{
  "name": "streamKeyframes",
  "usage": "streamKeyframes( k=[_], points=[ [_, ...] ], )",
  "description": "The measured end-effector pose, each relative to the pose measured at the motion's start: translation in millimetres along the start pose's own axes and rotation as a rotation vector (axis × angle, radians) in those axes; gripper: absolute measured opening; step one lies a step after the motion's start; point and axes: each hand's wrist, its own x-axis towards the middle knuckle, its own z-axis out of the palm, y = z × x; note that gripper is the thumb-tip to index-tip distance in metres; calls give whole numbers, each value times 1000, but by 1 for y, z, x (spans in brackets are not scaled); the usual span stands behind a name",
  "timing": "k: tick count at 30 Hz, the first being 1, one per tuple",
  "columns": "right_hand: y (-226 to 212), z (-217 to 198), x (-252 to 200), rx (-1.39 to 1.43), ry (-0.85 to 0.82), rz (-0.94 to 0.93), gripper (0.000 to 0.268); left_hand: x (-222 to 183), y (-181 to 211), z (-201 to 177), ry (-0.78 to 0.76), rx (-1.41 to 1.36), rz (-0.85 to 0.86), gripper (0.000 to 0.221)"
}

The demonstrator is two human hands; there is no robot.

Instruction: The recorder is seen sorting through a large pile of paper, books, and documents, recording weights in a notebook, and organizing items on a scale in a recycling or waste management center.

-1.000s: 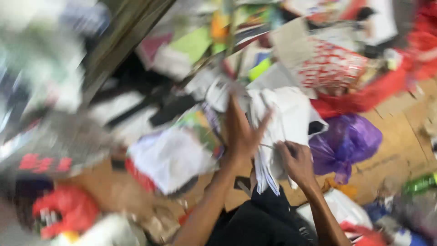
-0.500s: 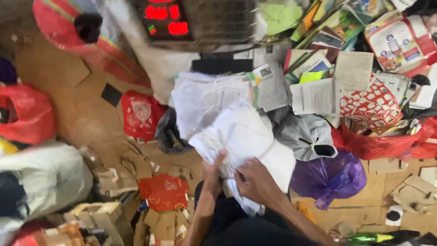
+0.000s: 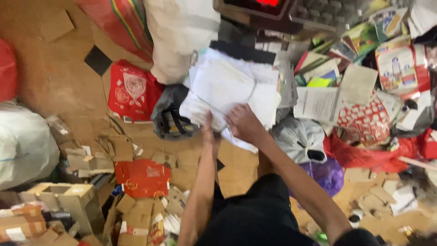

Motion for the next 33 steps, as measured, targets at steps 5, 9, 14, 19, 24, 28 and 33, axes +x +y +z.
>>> streamKeyframes(
  k=[5, 9, 14, 19, 24, 28, 33],
  points=[
    [0, 16, -4, 30, 40, 30, 5, 23, -41, -27, -21, -105, 129, 80],
    [-15, -2, 3, 214, 71, 121, 16, 16, -46, -9, 21, -189, 129, 86],
    [15, -4, 4, 140, -20, -69, 17, -5, -42, 44, 420, -66, 336, 89],
    [22, -17, 2, -70, 98, 121, 35, -23, -26, 78, 645, 60, 429, 94],
    [19, -48, 16, -183, 333, 265, 109, -47, -15, 92, 660, 14, 425, 95],
    [28, -58, 20, -165, 94, 309, 125, -45, -25, 89, 742, -2, 336, 90],
    [48, -62, 21, -165, 13, 175, 125, -1, -29, 89, 944, 116, 232, 88]
  ],
)
